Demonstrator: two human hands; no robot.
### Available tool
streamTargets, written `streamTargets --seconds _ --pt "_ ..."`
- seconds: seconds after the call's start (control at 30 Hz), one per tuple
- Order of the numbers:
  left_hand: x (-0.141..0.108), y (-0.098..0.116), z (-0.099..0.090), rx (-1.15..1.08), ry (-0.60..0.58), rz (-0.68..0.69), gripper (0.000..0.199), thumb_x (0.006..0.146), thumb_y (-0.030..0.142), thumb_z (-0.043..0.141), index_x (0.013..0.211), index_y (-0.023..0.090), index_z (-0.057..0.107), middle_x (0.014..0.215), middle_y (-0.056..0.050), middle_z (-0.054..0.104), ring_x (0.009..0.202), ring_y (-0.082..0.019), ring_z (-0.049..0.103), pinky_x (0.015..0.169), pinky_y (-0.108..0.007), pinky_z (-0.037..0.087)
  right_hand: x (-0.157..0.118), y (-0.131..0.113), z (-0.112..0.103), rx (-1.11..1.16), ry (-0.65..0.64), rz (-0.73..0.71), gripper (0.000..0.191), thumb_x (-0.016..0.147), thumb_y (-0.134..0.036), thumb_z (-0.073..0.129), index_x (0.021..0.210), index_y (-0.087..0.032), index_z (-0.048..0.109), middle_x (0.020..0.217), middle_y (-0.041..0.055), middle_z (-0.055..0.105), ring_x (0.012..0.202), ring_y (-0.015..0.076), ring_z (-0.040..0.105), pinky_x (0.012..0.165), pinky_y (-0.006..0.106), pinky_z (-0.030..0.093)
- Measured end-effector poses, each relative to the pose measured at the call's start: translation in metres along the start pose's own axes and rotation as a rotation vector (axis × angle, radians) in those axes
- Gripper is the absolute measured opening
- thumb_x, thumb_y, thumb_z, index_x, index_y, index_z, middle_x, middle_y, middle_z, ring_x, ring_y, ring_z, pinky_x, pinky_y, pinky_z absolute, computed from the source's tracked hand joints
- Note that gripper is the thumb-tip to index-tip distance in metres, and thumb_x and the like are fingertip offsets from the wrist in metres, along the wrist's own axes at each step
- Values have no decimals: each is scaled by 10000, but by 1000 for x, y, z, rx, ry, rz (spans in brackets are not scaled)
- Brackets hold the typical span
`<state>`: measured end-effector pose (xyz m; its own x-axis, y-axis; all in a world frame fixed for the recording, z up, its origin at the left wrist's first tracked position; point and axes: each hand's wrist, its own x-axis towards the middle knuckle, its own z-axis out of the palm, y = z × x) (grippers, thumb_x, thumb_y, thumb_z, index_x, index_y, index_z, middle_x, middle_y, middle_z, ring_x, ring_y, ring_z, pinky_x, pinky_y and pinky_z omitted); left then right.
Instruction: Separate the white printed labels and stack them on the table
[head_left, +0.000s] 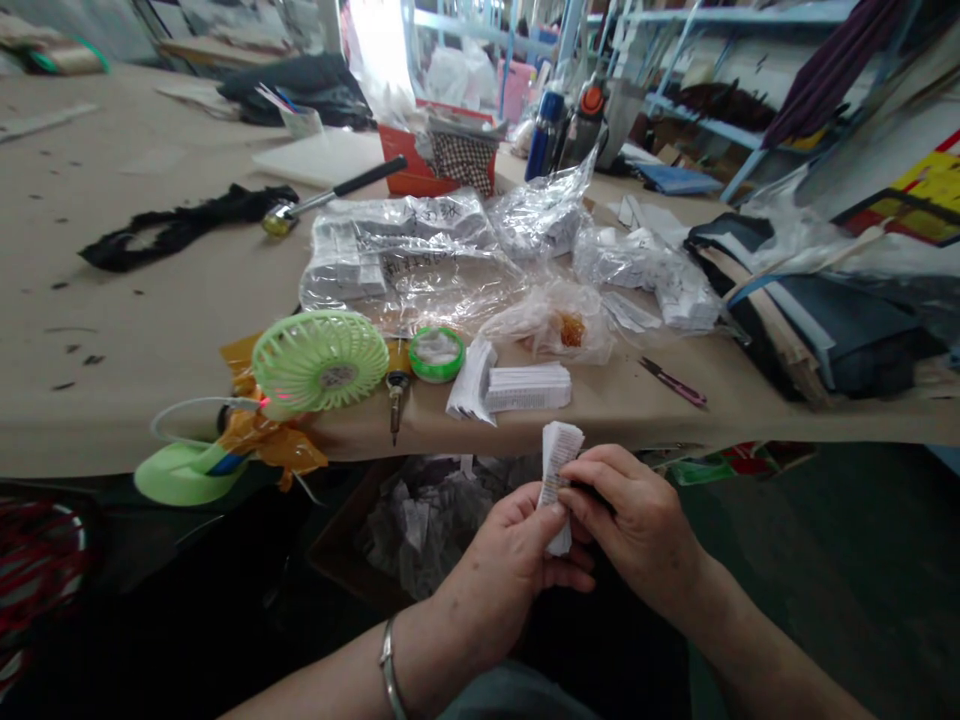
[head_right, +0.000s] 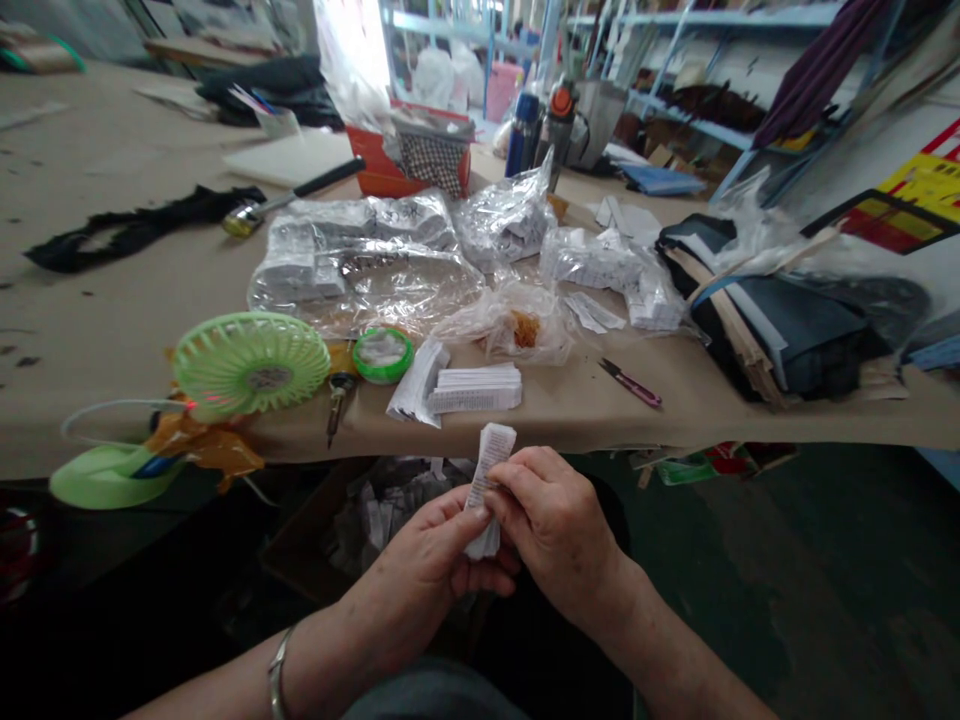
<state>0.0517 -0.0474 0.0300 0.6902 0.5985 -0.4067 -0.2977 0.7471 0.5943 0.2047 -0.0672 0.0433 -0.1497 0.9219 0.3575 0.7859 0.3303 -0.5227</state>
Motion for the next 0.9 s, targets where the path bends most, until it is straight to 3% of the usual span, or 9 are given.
streamTargets --seconds 0.1,0.2,0.3,0.37,0.43,0.53,0.73,0.83,0.9 --pt "0 0 -2 -1 -1 -2 220 860 353 567 893 136 565 773 -21 549 676 -118 563 586 -239 504 0 -1 4 -5 -5 4 100 881 -167 535 924 -216 611 877 39 628 827 176 599 749 307 492" --pt "0 1 -1 -16 -5 10 232 859 355 571 931 135 573 801 -32 559 693 -123 570 591 -241 504 -3 -1 7 132 64 133 124 855 -220 586 974 -242 564 893 21 606 826 168 589 753 303 489" --pt "0 2 1 -18 -5 13 274 862 370 568 997 131 576 835 -45 575 689 -124 578 595 -246 504 -11 -1 15 487 166 374 312 812 -314 648 1088 -275 507 974 13 595 877 165 596 775 297 504" --pt "0 1 2 -18 -3 18 281 862 367 567 1018 133 573 845 -47 582 698 -125 585 607 -248 504 -16 -3 23 819 147 529 371 809 -369 647 1135 -272 500 1028 24 603 896 162 605 757 280 514" --pt "0 -3 3 1 -15 18 258 859 351 573 1005 139 573 837 -40 582 715 -126 584 621 -248 503 -21 -5 29 1083 80 682 343 812 -401 643 1101 -245 542 973 23 624 781 134 608 657 238 506" --pt "-1 -8 4 75 -45 11 197 861 309 569 977 149 574 833 -29 580 741 -124 572 643 -250 501 -23 -10 32 1277 47 865 284 786 -397 682 982 -211 595 784 -14 613 568 80 537 505 186 433" --pt "-4 -11 5 130 -29 15 212 864 330 564 993 163 575 867 -26 582 745 -118 567 668 -255 493 -28 -16 29 1422 19 918 526 704 -452 736 1154 -253 549 955 21 640 637 111 577 485 189 430" --pt "-4 -13 6 146 17 37 213 826 321 607 969 164 585 852 -21 582 722 -113 558 645 -241 489 -37 -17 34 1428 -10 908 432 715 -412 741 1076 -220 602 849 8 625 658 115 577 542 202 460" --pt "-4 -16 7 183 30 25 205 809 285 609 974 166 593 806 -13 583 698 -112 557 626 -233 484 -42 -18 38 1369 41 919 348 746 -392 720 1027 -209 627 792 -2 613 595 97 538 509 193 434"
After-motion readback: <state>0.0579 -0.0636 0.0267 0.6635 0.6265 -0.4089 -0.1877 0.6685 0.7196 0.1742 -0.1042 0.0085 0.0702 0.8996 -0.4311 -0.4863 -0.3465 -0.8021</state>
